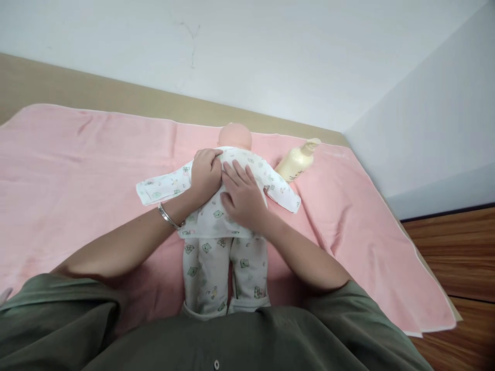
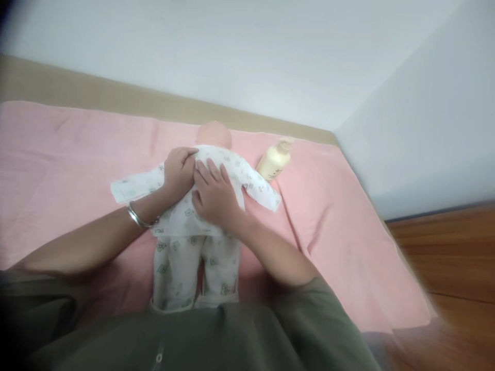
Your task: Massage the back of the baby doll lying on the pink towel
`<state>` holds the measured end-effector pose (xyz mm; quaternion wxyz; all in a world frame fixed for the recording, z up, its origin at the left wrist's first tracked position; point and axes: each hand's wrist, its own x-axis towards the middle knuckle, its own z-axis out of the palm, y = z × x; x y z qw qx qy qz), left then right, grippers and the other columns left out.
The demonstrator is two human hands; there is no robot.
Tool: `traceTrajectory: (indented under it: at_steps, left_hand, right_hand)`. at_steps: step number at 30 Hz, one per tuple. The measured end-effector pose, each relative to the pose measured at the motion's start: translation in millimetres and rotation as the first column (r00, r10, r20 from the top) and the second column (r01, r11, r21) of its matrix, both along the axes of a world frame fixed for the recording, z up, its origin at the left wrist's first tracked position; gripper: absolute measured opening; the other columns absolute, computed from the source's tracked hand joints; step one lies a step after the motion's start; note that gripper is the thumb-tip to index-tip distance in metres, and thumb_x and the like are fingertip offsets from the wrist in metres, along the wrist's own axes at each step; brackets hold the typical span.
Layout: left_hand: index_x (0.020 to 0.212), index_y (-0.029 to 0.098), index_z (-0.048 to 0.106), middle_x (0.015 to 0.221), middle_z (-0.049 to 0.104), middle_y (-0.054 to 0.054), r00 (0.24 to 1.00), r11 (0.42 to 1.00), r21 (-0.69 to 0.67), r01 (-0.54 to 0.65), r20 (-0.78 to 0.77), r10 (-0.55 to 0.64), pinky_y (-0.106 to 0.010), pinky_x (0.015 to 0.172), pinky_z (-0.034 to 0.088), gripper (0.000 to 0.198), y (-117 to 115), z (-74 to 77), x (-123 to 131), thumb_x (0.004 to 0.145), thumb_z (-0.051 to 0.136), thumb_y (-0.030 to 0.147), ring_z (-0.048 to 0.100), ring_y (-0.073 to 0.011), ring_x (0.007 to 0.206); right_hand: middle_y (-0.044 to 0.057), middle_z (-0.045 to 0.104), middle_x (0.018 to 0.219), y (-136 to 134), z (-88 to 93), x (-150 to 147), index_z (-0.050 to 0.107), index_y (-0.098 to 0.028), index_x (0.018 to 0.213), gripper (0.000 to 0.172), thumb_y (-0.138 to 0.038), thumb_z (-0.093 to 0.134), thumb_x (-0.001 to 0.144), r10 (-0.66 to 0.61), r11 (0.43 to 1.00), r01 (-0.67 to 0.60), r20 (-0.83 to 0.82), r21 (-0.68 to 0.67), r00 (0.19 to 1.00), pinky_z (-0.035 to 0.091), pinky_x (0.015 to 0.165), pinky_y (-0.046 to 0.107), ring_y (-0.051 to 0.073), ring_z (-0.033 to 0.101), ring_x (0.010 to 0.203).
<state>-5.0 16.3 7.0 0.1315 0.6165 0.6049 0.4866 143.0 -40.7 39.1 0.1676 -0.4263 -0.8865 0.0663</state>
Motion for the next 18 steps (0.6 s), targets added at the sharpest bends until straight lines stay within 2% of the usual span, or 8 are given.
traceTrajectory:
  at_steps: [2, 5, 7, 9, 12, 14, 16, 18]
  left_hand:
    - [0.104, 0.017, 0.070, 0.111, 0.074, -0.009, 1.000, 1.000, 0.004, 0.005, -0.006, -0.005, -0.042, 0.108, 0.050, 0.035, -0.6, -1.1, -0.5, 0.088, 0.039, 0.019, 0.064, -0.0228, 0.112]
    - [0.106, 0.018, 0.071, 0.114, 0.075, -0.009, 1.000, 1.000, 0.015, 0.019, -0.021, -0.019, -0.040, 0.108, 0.050, 0.035, -2.8, -1.7, -0.3, 0.090, 0.039, 0.021, 0.064, -0.0220, 0.114]
    - [0.107, 0.019, 0.071, 0.116, 0.075, -0.009, 0.999, 1.000, 0.010, 0.025, -0.024, -0.024, -0.040, 0.109, 0.050, 0.036, -4.2, -1.3, 0.3, 0.090, 0.040, 0.021, 0.064, -0.0218, 0.115]
    - [0.108, 0.018, 0.071, 0.117, 0.075, -0.009, 0.999, 1.000, -0.002, 0.024, -0.021, -0.024, -0.041, 0.111, 0.050, 0.037, -4.9, -0.5, 0.7, 0.089, 0.040, 0.022, 0.064, -0.0222, 0.116]
    - [0.109, 0.016, 0.071, 0.119, 0.074, -0.010, 1.000, 0.999, -0.032, 0.025, -0.008, -0.026, -0.043, 0.114, 0.049, 0.038, -5.0, 1.0, 0.8, 0.089, 0.040, 0.024, 0.064, -0.0231, 0.116]
    - [0.110, 0.017, 0.071, 0.121, 0.074, -0.010, 0.999, 0.998, -0.049, 0.039, 0.011, -0.039, -0.043, 0.115, 0.048, 0.038, -5.4, 1.8, 0.6, 0.090, 0.039, 0.025, 0.064, -0.0230, 0.117]
    - [0.111, 0.017, 0.071, 0.122, 0.074, -0.009, 0.998, 0.997, -0.058, 0.055, 0.030, -0.054, -0.043, 0.116, 0.048, 0.040, -6.5, 2.7, 0.7, 0.091, 0.037, 0.025, 0.064, -0.0225, 0.118]
    - [0.113, 0.017, 0.070, 0.124, 0.073, -0.010, 0.998, 0.996, -0.066, 0.060, 0.033, -0.058, -0.043, 0.117, 0.047, 0.041, -8.1, 4.1, 1.5, 0.092, 0.036, 0.025, 0.064, -0.0226, 0.120]
  right_hand:
    - [0.005, 0.041, 0.167, 29.4, -0.7, 14.4, 0.051, -0.021, 0.153, 0.054, -0.028, 0.036, 0.102, 0.089, 0.993, -0.091, -0.025, -0.069, 0.996, 0.015, 0.135, 0.060, 0.027, 0.026, 0.162]
    - [0.008, 0.031, 0.172, 59.7, -1.4, 28.8, 0.043, -0.020, 0.158, 0.058, -0.038, 0.037, 0.103, -0.084, 0.990, 0.076, -0.062, -0.121, 0.995, 0.018, 0.132, 0.063, 0.030, 0.023, 0.163]
    - [0.017, 0.032, 0.170, 54.5, -1.5, 24.8, 0.037, -0.009, 0.160, 0.063, -0.038, 0.035, 0.104, -0.266, 0.958, 0.258, -0.050, -0.122, 0.963, 0.020, 0.132, 0.062, 0.034, 0.027, 0.161]
    - [0.024, 0.035, 0.167, 29.9, -1.4, 10.8, 0.037, 0.000, 0.158, 0.063, -0.033, 0.032, 0.104, -0.377, 0.924, 0.374, -0.037, -0.072, 0.925, 0.022, 0.131, 0.061, 0.037, 0.029, 0.159]
    - [0.020, 0.030, 0.170, -14.0, -1.3, -13.5, 0.039, -0.005, 0.159, 0.061, -0.029, 0.037, 0.102, -0.242, 0.969, 0.242, -0.008, 0.042, 0.970, 0.020, 0.132, 0.061, 0.037, 0.021, 0.162]
    - [0.019, 0.032, 0.170, -25.6, -0.5, -20.5, 0.039, -0.004, 0.158, 0.062, -0.026, 0.039, 0.100, -0.150, 0.987, 0.150, 0.009, 0.064, 0.989, 0.015, 0.134, 0.059, 0.034, 0.022, 0.162]
    - [0.018, 0.036, 0.168, -15.0, 1.3, -16.1, 0.042, -0.004, 0.157, 0.061, -0.025, 0.040, 0.099, -0.082, 0.996, 0.082, 0.001, 0.032, 0.997, 0.013, 0.136, 0.056, 0.029, 0.025, 0.162]
    - [0.013, 0.037, 0.169, 11.8, 3.0, -3.1, 0.050, -0.012, 0.153, 0.056, -0.026, 0.040, 0.099, -0.019, 0.999, 0.018, -0.027, -0.029, 0.999, 0.015, 0.135, 0.056, 0.027, 0.027, 0.162]
